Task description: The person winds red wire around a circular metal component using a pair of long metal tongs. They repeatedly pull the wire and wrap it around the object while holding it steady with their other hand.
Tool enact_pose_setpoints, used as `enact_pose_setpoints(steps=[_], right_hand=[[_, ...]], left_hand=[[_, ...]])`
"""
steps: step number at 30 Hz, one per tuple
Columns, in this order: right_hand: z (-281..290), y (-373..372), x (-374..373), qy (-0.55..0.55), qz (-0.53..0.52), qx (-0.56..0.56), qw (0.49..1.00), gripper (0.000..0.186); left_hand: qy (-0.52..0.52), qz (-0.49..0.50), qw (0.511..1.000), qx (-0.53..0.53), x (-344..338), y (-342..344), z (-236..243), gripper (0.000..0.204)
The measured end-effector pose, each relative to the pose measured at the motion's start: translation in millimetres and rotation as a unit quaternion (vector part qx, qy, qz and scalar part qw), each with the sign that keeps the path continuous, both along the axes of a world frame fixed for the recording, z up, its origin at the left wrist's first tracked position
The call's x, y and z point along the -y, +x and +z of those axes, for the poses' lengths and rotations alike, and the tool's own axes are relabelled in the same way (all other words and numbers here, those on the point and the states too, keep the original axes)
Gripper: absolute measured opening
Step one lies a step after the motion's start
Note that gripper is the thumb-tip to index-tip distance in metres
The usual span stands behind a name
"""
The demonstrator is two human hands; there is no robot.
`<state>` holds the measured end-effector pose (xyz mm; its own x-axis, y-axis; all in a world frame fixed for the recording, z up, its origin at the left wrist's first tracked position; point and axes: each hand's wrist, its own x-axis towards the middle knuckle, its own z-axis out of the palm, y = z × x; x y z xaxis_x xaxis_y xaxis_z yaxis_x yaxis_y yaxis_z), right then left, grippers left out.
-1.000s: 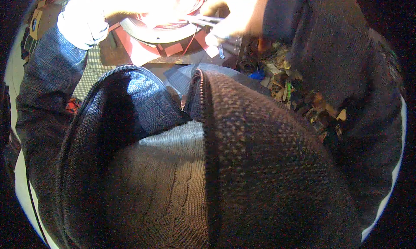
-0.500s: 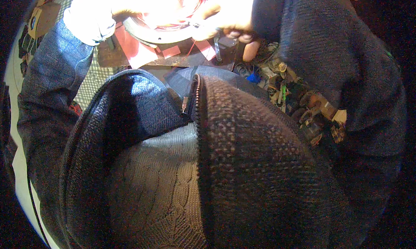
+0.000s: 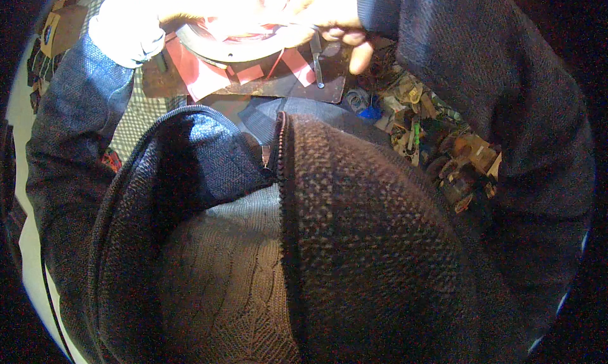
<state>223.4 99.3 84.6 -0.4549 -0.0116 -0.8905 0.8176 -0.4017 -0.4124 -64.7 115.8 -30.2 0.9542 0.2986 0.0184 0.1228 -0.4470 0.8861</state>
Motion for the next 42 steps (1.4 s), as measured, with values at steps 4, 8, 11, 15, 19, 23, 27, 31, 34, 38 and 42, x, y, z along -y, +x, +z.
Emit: enact_pose_setpoints(steps=[4, 8, 11, 15, 19, 23, 27, 31, 34, 38, 42], right_hand=[[-5.5, -19.3, -3.8, 0.002, -0.054, 0.05, 0.997, 0.03], [-8.1, 11.4, 12.7, 0.086, 0.054, -0.016, 0.995, 0.038], [24.8, 70.4, 41.2, 0.23, 0.104, -0.064, 0.965, 0.046], [56.5, 123.3, 67.3, 0.308, 0.196, -0.012, 0.931, 0.043], [46.8, 164.3, 50.3, 0.456, 0.353, 0.066, 0.814, 0.034], [28.4, 219.2, 7.3, 0.508, 0.338, 0.174, 0.773, 0.05], [-8.3, 245.4, -30.7, 0.613, 0.233, 0.146, 0.74, 0.055], [-98.6, 199.0, -61.8, 0.514, -0.083, 0.036, 0.853, 0.048], [-161.4, 125.3, -79.3, 0.426, -0.266, -0.209, 0.839, 0.045], [-190.4, 21.7, -98.9, 0.359, -0.411, -0.253, 0.799, 0.044], [-183.9, -33.9, -106.2, 0.334, -0.457, -0.271, 0.779, 0.044]], left_hand=[[0.034, 0.013, 0.999, -0.015, 6.4, 8.2, 12.6, 0.025], [0.152, 0.07, 0.984, -0.057, 35.9, 10.8, 42.6, 0.025], [0.351, 0.15, 0.915, -0.126, 82.9, -9.3, 73.8, 0.025], [0.125, 0.125, 0.953, -0.245, 148.9, -36.4, 88.1, 0.021], [0.128, 0.337, 0.915, -0.18, 175.0, -20.3, 67.5, 0.028], [0.171, 0.482, 0.858, -0.046, 160.2, 8.9, 55.9, 0.032], [0.042, 0.652, 0.754, 0.069, 158.5, 29.9, 42.4, 0.034], [0.075, 0.739, 0.662, 0.101, 160.5, 33.0, 5.0, 0.054], [-0.03, 0.802, 0.589, 0.093, 148.4, 41.6, -27.4, 0.061], [0.066, 0.795, 0.602, -0.037, 130.0, 67.3, -49.2, 0.046], [0.052, 0.819, 0.572, 0.013, 125.7, 78.5, -44.7, 0.042]])
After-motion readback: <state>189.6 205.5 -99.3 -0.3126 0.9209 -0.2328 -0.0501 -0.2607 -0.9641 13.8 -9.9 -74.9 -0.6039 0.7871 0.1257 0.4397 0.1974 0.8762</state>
